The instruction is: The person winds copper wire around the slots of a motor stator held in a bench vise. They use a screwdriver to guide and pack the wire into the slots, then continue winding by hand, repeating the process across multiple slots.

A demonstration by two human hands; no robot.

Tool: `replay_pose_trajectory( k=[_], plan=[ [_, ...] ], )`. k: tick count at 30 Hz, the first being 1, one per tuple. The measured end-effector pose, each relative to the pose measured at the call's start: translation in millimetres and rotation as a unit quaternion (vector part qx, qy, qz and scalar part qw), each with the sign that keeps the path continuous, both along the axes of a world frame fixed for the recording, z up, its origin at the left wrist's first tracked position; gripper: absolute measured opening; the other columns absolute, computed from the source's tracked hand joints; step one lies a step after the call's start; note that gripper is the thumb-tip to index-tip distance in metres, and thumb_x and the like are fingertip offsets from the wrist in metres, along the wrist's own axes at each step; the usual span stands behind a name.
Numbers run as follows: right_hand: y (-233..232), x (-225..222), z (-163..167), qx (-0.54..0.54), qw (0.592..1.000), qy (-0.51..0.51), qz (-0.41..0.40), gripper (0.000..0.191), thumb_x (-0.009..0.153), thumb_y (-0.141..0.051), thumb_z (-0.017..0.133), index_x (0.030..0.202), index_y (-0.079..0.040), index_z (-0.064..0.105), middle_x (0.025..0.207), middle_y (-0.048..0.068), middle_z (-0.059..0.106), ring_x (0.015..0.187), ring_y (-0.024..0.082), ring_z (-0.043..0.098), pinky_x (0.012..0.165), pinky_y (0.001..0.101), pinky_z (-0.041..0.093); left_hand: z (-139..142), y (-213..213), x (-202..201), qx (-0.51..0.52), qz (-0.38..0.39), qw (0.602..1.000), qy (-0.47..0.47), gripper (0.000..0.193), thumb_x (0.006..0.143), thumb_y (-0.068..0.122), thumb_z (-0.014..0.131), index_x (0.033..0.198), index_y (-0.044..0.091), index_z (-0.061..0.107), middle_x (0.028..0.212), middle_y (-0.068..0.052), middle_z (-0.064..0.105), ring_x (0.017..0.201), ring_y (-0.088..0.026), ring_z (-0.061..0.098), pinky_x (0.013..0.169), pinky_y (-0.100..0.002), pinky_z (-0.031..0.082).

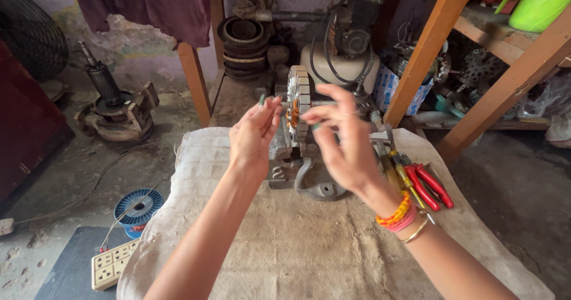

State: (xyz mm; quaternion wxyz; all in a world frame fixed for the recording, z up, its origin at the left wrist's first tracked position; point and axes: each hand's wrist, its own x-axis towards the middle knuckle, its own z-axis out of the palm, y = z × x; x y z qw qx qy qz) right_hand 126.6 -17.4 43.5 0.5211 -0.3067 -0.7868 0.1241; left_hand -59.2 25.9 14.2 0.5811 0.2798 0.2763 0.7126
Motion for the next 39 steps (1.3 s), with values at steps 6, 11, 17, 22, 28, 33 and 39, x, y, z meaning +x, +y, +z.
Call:
replay_pose_trajectory(
  k=[6,11,17,22,28,33,39],
  plan=[
    [-16.3,-29.0,9.3,-0.146,0.983,0.047,0.098,0.061,0.098,-0.005,0.057,0.152,-0.008,0.030,0.104,0.012,0.071,0.082,0.013,0.066,0.060,0.0257,0.052,22.1,-14.7,20.7,0.020,0.081,0.984,0.155,0.029,0.096,0.014,0.071,0.121,0.001,0.075,0.095,-0.006,0.074,0.087,-0.011,0.056,0.074,-0.027,0.046],
    [-1.4,-5.1,24.3,-0.122,0.978,0.167,0.031,0.049,0.096,0.002,0.063,0.141,-0.005,0.045,0.077,-0.001,0.064,0.064,0.002,0.055,0.054,0.0178,0.041,35.6,-26.0,20.0,0.043,0.118,0.953,0.277,0.031,0.093,0.018,0.069,0.121,0.004,0.073,0.106,-0.009,0.082,0.094,-0.008,0.072,0.082,-0.022,0.053],
    [42.7,19.6,27.7,-0.050,0.985,0.158,-0.049,0.044,0.091,0.008,0.069,0.129,-0.003,0.049,0.063,-0.009,0.039,0.058,0.000,0.036,0.055,0.0188,0.031,36.7,-33.1,20.1,0.059,0.159,0.912,0.375,0.036,0.093,0.018,0.066,0.126,0.004,0.070,0.110,-0.009,0.080,0.100,-0.012,0.076,0.088,-0.028,0.059],
    [50.1,19.6,10.2,-0.012,0.988,0.136,-0.070,0.042,0.091,0.009,0.068,0.126,-0.003,0.051,0.063,-0.009,0.036,0.059,0.001,0.033,0.056,0.0206,0.029,33.2,-32.7,16.9,0.072,0.186,0.882,0.427,0.037,0.092,0.014,0.066,0.128,0.006,0.070,0.111,-0.011,0.079,0.103,-0.017,0.077,0.096,-0.034,0.055],
    [43.6,16.3,-0.6,0.125,0.974,0.056,-0.177,0.041,0.092,0.009,0.069,0.128,-0.002,0.053,0.060,-0.001,0.033,0.054,0.008,0.034,0.056,0.0256,0.032,21.8,-46.0,15.4,0.211,0.306,0.762,0.531,0.037,0.092,0.005,0.065,0.128,0.008,0.071,0.124,-0.021,0.071,0.112,-0.029,0.070,0.097,-0.042,0.055],
    [46.1,18.1,-6.5,0.174,0.960,0.034,-0.215,0.040,0.093,0.008,0.070,0.127,-0.005,0.055,0.059,0.001,0.034,0.051,0.011,0.037,0.053,0.0278,0.034,15.1,-50.4,16.9,0.309,0.381,0.637,0.595,0.044,0.088,0.001,0.064,0.132,0.005,0.065,0.123,-0.016,0.074,0.122,-0.036,0.065,0.098,-0.047,0.053],
    [55.6,23.4,-21.4,0.124,0.969,0.010,-0.215,0.044,0.090,0.009,0.068,0.128,-0.007,0.055,0.057,0.002,0.040,0.050,0.010,0.043,0.052,0.0274,0.036,4.6,-40.0,14.6,0.194,0.276,0.721,0.605,0.043,0.090,0.005,0.064,0.133,0.008,0.067,0.124,-0.016,0.069,0.115,-0.032,0.064,0.095,-0.044,0.052]
  ],
)
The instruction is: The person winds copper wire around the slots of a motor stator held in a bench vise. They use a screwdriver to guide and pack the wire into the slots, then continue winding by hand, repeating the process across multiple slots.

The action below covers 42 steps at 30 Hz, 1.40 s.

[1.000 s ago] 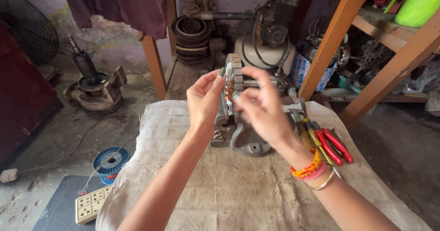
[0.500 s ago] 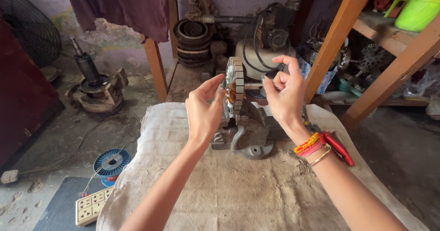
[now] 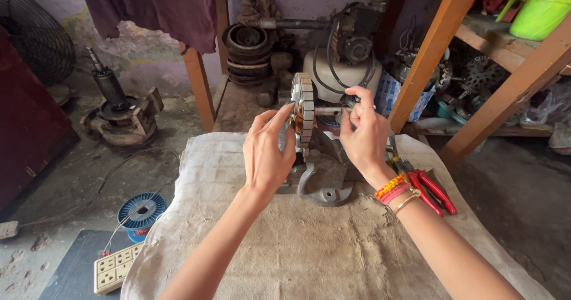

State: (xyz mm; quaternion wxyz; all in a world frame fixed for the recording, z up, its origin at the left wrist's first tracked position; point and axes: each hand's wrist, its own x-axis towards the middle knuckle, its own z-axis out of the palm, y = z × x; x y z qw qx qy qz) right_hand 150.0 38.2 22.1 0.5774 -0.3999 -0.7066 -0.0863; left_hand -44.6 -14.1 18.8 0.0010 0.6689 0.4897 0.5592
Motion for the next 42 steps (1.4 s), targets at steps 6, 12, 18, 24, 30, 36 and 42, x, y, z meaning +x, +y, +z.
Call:
replay_pose_trajectory(
  k=[6,12,18,24,30,36,42],
  plan=[
    [7.1,7.4,-19.2,-0.091,0.995,0.030,-0.019,0.048,0.082,0.011,0.062,0.126,-0.008,0.054,0.054,0.002,0.048,0.047,0.012,0.048,0.051,0.0301,0.038,-6.6,16.4,-4.9,0.078,-0.060,0.994,-0.055,0.045,0.086,0.003,0.067,0.130,0.009,0.073,0.116,-0.006,0.082,0.123,-0.027,0.064,0.108,-0.048,0.047],
    [-4.2,15.6,-29.8,-0.129,0.991,0.039,-0.005,0.046,0.080,0.012,0.061,0.121,-0.007,0.055,0.053,0.001,0.046,0.047,0.012,0.046,0.051,0.0311,0.037,-2.1,3.0,-3.4,0.020,-0.019,0.992,-0.125,0.043,0.084,0.011,0.064,0.127,0.014,0.072,0.122,-0.009,0.069,0.121,-0.021,0.060,0.106,-0.040,0.050],
    [-32.6,11.6,-26.6,-0.187,0.981,0.055,0.020,0.048,0.077,0.012,0.062,0.121,-0.006,0.055,0.050,0.000,0.040,0.047,0.009,0.039,0.049,0.0288,0.035,4.5,-13.4,15.7,0.219,0.002,0.934,0.281,0.048,0.086,0.011,0.070,0.133,0.001,0.064,0.136,-0.015,0.061,0.128,-0.030,0.052,0.109,-0.044,0.041],
    [-65.2,0.6,-23.7,-0.216,0.968,0.087,0.093,0.049,0.076,0.012,0.062,0.121,-0.006,0.055,0.053,-0.006,0.036,0.049,0.004,0.036,0.046,0.0268,0.030,5.5,-10.0,20.2,0.200,0.024,0.906,0.372,0.034,0.082,0.012,0.066,0.113,-0.001,0.067,0.130,-0.015,0.063,0.133,-0.031,0.051,0.113,-0.043,0.042],
    [-79.2,-6.3,-17.6,-0.272,0.934,0.159,0.172,0.050,0.077,0.013,0.060,0.124,-0.006,0.055,0.057,-0.010,0.034,0.052,0.002,0.032,0.047,0.0246,0.027,4.0,-12.7,16.3,0.215,0.035,0.896,0.387,0.035,0.078,0.013,0.065,0.110,-0.001,0.070,0.119,-0.012,0.065,0.128,-0.031,0.051,0.109,-0.042,0.043],
    [-81.0,-7.1,-13.9,-0.297,0.915,0.172,0.211,0.052,0.078,0.013,0.059,0.126,-0.005,0.054,0.059,-0.010,0.034,0.053,0.001,0.033,0.048,0.0233,0.027,2.0,-11.8,15.4,0.209,0.039,0.892,0.398,0.029,0.079,0.012,0.066,0.106,0.001,0.070,0.114,-0.010,0.065,0.125,-0.028,0.054,0.106,-0.040,0.045],
    [-61.0,3.6,5.0,-0.253,0.936,0.132,0.205,0.044,0.094,0.004,0.059,0.136,-0.006,0.052,0.089,-0.002,0.065,0.075,0.005,0.055,0.067,0.0220,0.045,-3.4,-16.8,13.8,0.205,-0.042,0.953,0.218,0.020,0.078,0.003,0.073,0.098,0.004,0.073,0.105,-0.003,0.074,0.111,-0.023,0.060,0.095,-0.039,0.046]
  ],
)
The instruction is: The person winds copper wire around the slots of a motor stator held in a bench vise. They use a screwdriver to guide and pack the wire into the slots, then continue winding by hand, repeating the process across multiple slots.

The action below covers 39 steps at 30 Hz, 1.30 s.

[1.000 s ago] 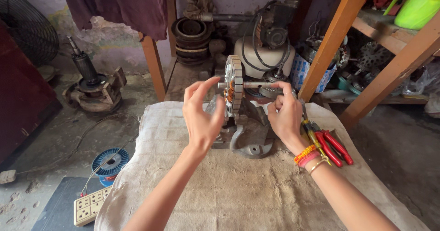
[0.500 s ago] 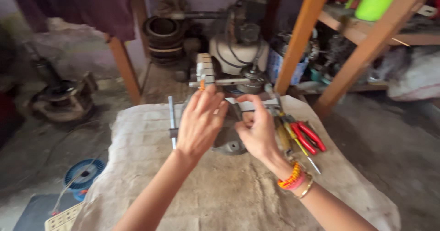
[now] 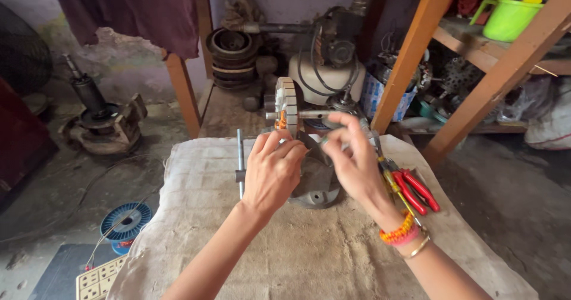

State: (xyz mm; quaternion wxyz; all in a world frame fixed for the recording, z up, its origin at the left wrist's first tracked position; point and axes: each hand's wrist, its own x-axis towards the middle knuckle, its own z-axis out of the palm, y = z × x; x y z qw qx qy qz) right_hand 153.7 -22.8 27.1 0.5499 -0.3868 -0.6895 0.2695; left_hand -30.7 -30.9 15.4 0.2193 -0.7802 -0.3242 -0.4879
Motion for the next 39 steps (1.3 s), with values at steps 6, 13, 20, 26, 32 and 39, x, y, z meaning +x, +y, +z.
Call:
replay_pose_trajectory(
  k=[6,13,20,26,32,39],
  plan=[
    [12.5,-7.9,8.9,0.253,0.957,-0.142,-0.024,0.060,0.089,0.012,0.056,0.146,-0.006,0.049,0.121,0.009,0.071,0.107,0.020,0.065,0.088,0.0311,0.052,4.3,-10.2,0.3,-0.114,-0.051,0.977,-0.171,0.016,0.077,0.001,0.075,0.091,0.007,0.077,0.091,-0.005,0.076,0.099,-0.025,0.066,0.085,-0.039,0.048],
    [17.0,-3.9,12.0,0.207,0.966,-0.144,0.059,0.069,0.084,0.010,0.060,0.149,-0.007,0.043,0.121,0.010,0.071,0.111,0.021,0.070,0.095,0.0329,0.054,10.3,-13.0,-1.4,-0.253,-0.253,0.890,-0.284,0.019,0.092,-0.007,0.056,0.109,0.002,0.059,0.120,-0.005,0.073,0.105,-0.019,0.074,0.089,-0.031,0.060],
    [14.2,0.7,15.4,0.253,0.954,-0.137,0.077,0.075,0.081,0.010,0.063,0.150,-0.007,0.039,0.132,0.014,0.066,0.118,0.023,0.064,0.100,0.0374,0.053,9.8,-7.5,0.9,-0.293,-0.278,0.871,-0.281,0.005,0.103,-0.003,0.059,0.108,-0.001,0.059,0.097,-0.009,0.073,0.094,-0.016,0.075,0.086,-0.030,0.059],
    [17.8,-2.4,9.7,0.273,0.926,-0.252,0.063,0.080,0.079,0.012,0.063,0.153,-0.010,0.041,0.118,0.010,0.071,0.113,0.024,0.069,0.107,0.0399,0.052,2.0,-1.8,-10.2,-0.289,-0.269,0.881,-0.258,0.011,0.098,0.001,0.060,0.109,0.001,0.061,0.093,-0.005,0.072,0.088,-0.013,0.072,0.084,-0.029,0.058],
    [28.3,9.6,12.4,0.194,0.960,-0.184,0.086,0.079,0.081,0.011,0.059,0.155,-0.008,0.035,0.119,0.009,0.072,0.112,0.020,0.070,0.100,0.0361,0.056,-4.5,29.1,-21.9,-0.331,-0.356,0.770,-0.414,0.005,0.106,0.008,0.060,0.108,0.003,0.061,0.085,-0.005,0.071,0.083,-0.013,0.066,0.082,-0.031,0.053],
    [29.5,8.4,13.8,0.232,0.952,-0.195,0.040,0.081,0.078,0.006,0.063,0.153,-0.007,0.036,0.118,0.009,0.074,0.098,0.022,0.068,0.089,0.0338,0.052,-1.2,39.6,-27.5,-0.317,-0.404,0.708,-0.484,0.005,0.103,0.008,0.055,0.103,0.003,0.057,0.110,-0.013,0.077,0.108,-0.019,0.074,0.102,-0.038,0.058]
  ],
)
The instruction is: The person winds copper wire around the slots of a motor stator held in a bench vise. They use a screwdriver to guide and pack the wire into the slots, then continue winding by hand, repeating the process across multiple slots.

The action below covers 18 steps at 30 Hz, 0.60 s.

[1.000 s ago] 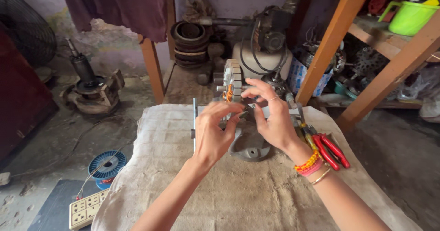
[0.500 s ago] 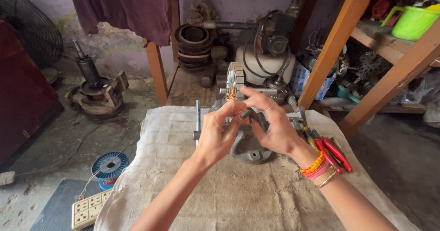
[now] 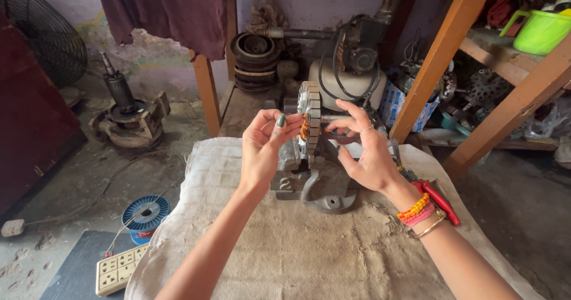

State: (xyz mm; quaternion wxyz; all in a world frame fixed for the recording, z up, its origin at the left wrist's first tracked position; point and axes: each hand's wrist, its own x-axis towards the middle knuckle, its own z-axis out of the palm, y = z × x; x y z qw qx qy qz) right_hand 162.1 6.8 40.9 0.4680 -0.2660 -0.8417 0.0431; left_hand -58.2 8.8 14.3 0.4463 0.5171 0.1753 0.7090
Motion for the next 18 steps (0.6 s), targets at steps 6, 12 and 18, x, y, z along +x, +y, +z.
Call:
replay_pose_trajectory(
  k=[6,12,18],
  plan=[
    [-3.6,-5.3,3.1,-0.024,0.999,0.027,0.005,0.075,0.084,0.005,0.064,0.153,-0.007,0.037,0.116,0.007,0.075,0.098,0.018,0.071,0.087,0.0314,0.054,9.3,-20.4,3.8,0.069,0.115,0.981,0.140,0.008,0.107,0.002,0.053,0.109,-0.003,0.058,0.124,-0.018,0.074,0.119,-0.020,0.070,0.105,-0.034,0.057],
    [-6.5,-11.2,9.2,-0.065,0.997,0.029,-0.003,0.071,0.087,0.002,0.067,0.151,-0.006,0.039,0.112,0.006,0.077,0.085,0.015,0.070,0.083,0.0291,0.056,11.0,-45.3,-1.0,0.073,0.291,0.884,0.357,0.031,0.098,-0.006,0.053,0.125,0.007,0.062,0.120,-0.011,0.076,0.098,-0.022,0.078,0.075,-0.034,0.063],
    [-6.1,-9.9,7.2,-0.029,0.999,0.024,0.007,0.066,0.090,0.003,0.063,0.151,-0.005,0.039,0.114,0.007,0.077,0.095,0.017,0.073,0.084,0.0295,0.056,1.4,-50.2,-0.3,0.209,0.368,0.814,0.397,0.023,0.095,-0.008,0.056,0.115,0.002,0.059,0.132,-0.014,0.068,0.108,-0.034,0.072,0.084,-0.039,0.061]
  ],
)
